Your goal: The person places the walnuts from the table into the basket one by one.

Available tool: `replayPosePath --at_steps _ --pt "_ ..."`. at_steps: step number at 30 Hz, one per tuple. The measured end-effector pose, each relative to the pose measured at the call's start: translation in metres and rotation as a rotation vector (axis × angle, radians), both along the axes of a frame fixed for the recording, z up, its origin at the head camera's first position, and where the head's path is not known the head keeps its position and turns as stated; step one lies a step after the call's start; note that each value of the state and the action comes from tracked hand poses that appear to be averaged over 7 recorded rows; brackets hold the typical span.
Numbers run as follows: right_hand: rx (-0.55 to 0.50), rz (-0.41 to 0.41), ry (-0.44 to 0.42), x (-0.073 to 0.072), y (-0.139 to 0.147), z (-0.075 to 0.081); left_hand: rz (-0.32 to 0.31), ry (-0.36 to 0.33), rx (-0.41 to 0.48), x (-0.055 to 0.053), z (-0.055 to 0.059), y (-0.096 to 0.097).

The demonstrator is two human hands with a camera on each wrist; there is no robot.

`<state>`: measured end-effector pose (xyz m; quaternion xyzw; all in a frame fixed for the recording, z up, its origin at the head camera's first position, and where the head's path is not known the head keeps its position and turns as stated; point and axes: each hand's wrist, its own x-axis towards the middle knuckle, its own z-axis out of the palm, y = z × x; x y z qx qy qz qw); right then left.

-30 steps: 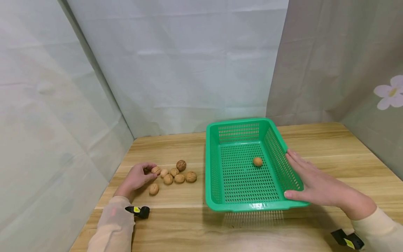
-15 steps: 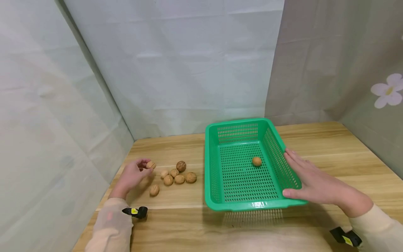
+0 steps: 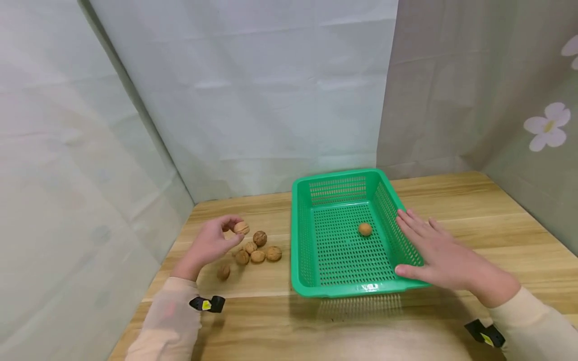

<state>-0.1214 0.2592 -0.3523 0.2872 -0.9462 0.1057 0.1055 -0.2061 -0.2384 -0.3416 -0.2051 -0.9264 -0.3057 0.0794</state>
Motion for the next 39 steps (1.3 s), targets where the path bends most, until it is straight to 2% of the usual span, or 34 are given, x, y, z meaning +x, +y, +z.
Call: replayPosePath --at_steps 4,9,14,17,23,26,31,35,39 --pt "-0.008 -0.01 -0.056 0.002 -0.001 0.0 -0.081 -0.009 -0.051 0.003 0.019 0.035" --pt "-0.021 -0.011 -0.089 0.003 0.0 0.0 -0.219 -0.007 -0.104 -0.001 0.045 0.081" --pt "-0.024 -0.011 -0.095 0.003 0.0 -0.002 -0.322 -0.025 -0.154 -0.012 0.062 0.117" --pt "-0.033 -0.001 -0.09 0.004 0.0 -0.003 -0.36 -0.027 -0.182 -0.021 0.072 0.138" --pt "-0.053 -0.009 -0.092 0.005 0.002 -0.004 -0.384 -0.025 -0.236 -0.042 0.089 0.179" --pt "-0.038 -0.003 -0.082 0.005 0.0 -0.003 -0.384 -0.027 -0.257 -0.053 0.088 0.199" --pt "-0.02 0.005 -0.072 0.008 -0.003 0.0 -0.388 -0.037 -0.252 -0.07 0.075 0.224" --pt "-0.02 0.01 -0.069 0.01 -0.004 0.0 -0.382 -0.082 -0.21 -0.081 0.063 0.237" --pt "-0.025 0.012 -0.068 0.011 -0.005 0.0 -0.352 -0.154 -0.156 -0.089 0.046 0.243"
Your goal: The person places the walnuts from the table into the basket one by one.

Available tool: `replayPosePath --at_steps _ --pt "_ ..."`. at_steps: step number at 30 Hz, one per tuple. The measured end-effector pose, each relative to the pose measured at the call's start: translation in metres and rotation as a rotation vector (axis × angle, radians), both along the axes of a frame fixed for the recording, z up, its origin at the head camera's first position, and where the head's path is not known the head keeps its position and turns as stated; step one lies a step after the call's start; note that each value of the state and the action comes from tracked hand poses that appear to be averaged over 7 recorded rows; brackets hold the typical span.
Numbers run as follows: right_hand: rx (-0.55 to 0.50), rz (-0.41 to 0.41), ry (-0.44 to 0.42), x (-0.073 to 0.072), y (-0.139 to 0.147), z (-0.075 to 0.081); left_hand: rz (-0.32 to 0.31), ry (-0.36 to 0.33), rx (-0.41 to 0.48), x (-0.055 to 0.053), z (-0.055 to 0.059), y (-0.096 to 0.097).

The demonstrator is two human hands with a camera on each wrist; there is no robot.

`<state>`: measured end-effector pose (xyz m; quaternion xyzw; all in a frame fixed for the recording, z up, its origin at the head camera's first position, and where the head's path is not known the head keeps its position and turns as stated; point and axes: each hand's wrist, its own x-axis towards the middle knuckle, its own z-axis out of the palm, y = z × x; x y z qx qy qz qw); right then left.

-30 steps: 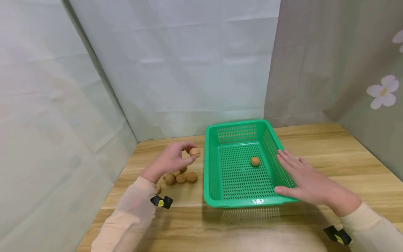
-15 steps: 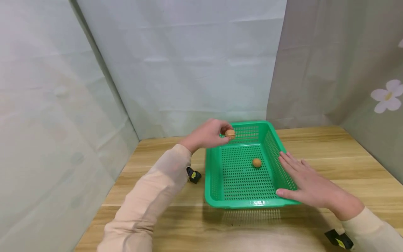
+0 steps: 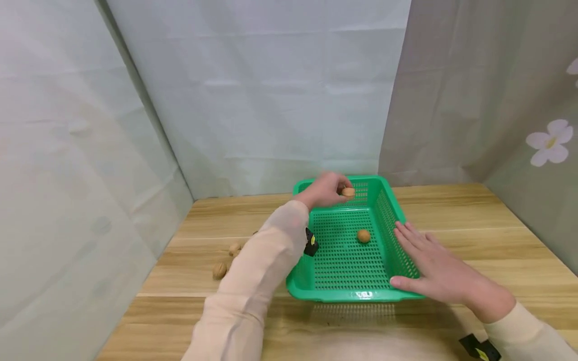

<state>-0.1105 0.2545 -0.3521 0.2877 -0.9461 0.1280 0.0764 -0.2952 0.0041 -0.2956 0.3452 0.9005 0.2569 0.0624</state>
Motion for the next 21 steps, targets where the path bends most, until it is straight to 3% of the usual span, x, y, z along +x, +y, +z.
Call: replayPosePath --at_steps 5,9,15,21 --pt "-0.003 -0.001 0.0 0.002 -0.001 0.001 0.047 -0.103 -0.022 -0.004 -0.028 -0.002" --pt "0.002 0.0 -0.013 0.004 0.001 0.002 0.051 -0.143 -0.032 -0.002 -0.041 -0.001" --pt "-0.002 -0.005 -0.02 0.009 0.008 0.005 -0.006 -0.175 -0.036 0.001 -0.045 0.008" --pt "-0.006 -0.008 -0.022 0.011 0.01 0.007 -0.017 -0.153 -0.127 0.003 -0.043 0.012"
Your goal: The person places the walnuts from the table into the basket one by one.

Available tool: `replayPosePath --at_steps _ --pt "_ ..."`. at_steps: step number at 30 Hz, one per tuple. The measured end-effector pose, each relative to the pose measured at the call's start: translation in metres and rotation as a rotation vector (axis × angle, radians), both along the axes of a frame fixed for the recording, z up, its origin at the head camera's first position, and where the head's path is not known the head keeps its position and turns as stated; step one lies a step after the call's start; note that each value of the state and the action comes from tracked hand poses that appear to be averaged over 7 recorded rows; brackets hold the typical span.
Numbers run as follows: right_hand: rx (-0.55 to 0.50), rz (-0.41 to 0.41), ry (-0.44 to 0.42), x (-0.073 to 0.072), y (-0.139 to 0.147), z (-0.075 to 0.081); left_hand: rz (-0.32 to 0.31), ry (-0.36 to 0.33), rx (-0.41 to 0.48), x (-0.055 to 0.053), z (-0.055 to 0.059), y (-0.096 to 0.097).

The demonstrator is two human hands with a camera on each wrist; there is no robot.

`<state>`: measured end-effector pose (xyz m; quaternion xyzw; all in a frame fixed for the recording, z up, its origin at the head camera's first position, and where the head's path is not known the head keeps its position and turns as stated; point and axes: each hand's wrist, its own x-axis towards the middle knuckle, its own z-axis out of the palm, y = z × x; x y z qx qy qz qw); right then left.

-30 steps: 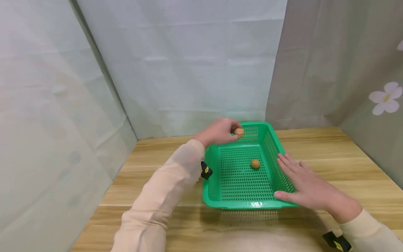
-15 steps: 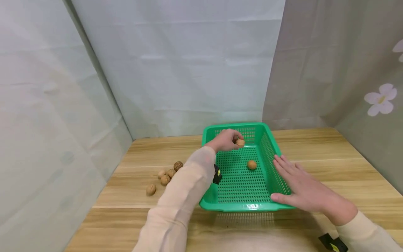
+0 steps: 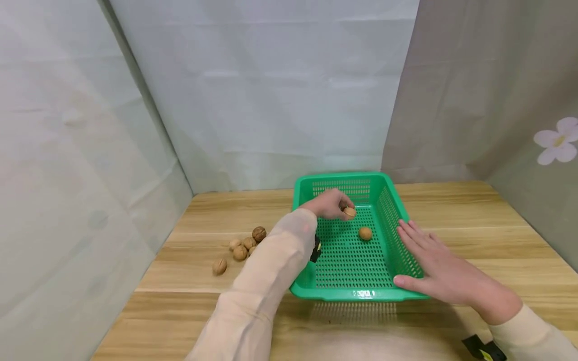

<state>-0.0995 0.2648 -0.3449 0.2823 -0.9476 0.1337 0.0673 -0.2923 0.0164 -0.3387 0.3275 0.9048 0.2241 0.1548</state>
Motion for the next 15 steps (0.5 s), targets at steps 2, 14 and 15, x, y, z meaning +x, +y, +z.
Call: replayPosePath --at_steps 2,14,15 --pt "0.004 0.005 0.001 -0.0002 -0.0002 0.0001 0.002 -0.019 -0.01 0.0 -0.0005 0.0" --pt "0.014 0.011 0.004 0.0016 -0.0008 0.0015 0.003 -0.066 -0.01 0.0013 -0.0005 0.0015" --pt "0.014 0.013 0.002 0.0019 -0.0006 0.0016 0.008 -0.065 -0.01 0.0013 -0.0006 0.0016"
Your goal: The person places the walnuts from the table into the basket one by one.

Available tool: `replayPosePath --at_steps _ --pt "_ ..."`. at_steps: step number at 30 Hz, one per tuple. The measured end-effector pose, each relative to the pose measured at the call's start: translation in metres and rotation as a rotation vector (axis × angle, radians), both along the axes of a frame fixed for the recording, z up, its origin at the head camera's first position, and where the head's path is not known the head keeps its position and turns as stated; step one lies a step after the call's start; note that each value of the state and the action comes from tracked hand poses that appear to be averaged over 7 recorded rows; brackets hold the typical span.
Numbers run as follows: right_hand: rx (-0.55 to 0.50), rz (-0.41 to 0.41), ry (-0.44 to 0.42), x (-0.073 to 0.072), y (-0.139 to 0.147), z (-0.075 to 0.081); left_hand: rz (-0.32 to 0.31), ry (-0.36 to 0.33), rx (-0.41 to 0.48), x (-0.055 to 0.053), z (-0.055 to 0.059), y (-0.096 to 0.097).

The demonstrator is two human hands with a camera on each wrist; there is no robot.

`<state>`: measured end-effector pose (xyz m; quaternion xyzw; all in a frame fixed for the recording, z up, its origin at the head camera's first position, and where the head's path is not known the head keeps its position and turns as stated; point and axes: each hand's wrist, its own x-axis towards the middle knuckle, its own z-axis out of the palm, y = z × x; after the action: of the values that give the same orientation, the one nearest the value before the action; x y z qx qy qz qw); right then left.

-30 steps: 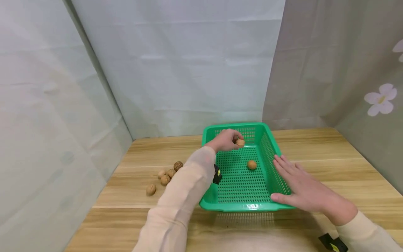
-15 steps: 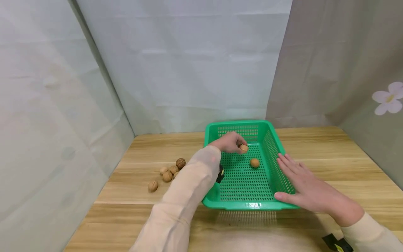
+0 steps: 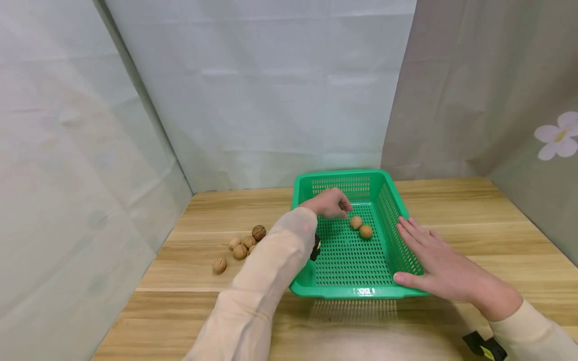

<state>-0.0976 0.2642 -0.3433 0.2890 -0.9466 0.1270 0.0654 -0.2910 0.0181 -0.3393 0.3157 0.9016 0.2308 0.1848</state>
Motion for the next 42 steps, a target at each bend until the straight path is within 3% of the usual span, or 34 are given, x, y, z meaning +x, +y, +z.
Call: replayPosePath --at_steps 14,25,32,42 --pt "-0.036 -0.01 -0.019 0.002 0.001 -0.001 -0.005 0.035 0.047 0.001 0.007 -0.003" --pt "-0.017 -0.016 -0.028 -0.001 -0.001 -0.002 -0.033 0.067 0.177 0.017 0.048 -0.02" --pt "-0.019 -0.004 -0.015 -0.007 -0.004 -0.005 -0.009 0.113 0.243 0.03 0.062 -0.061" --pt "-0.041 -0.01 -0.034 -0.011 -0.004 -0.007 0.09 0.167 0.34 0.064 0.058 -0.14"
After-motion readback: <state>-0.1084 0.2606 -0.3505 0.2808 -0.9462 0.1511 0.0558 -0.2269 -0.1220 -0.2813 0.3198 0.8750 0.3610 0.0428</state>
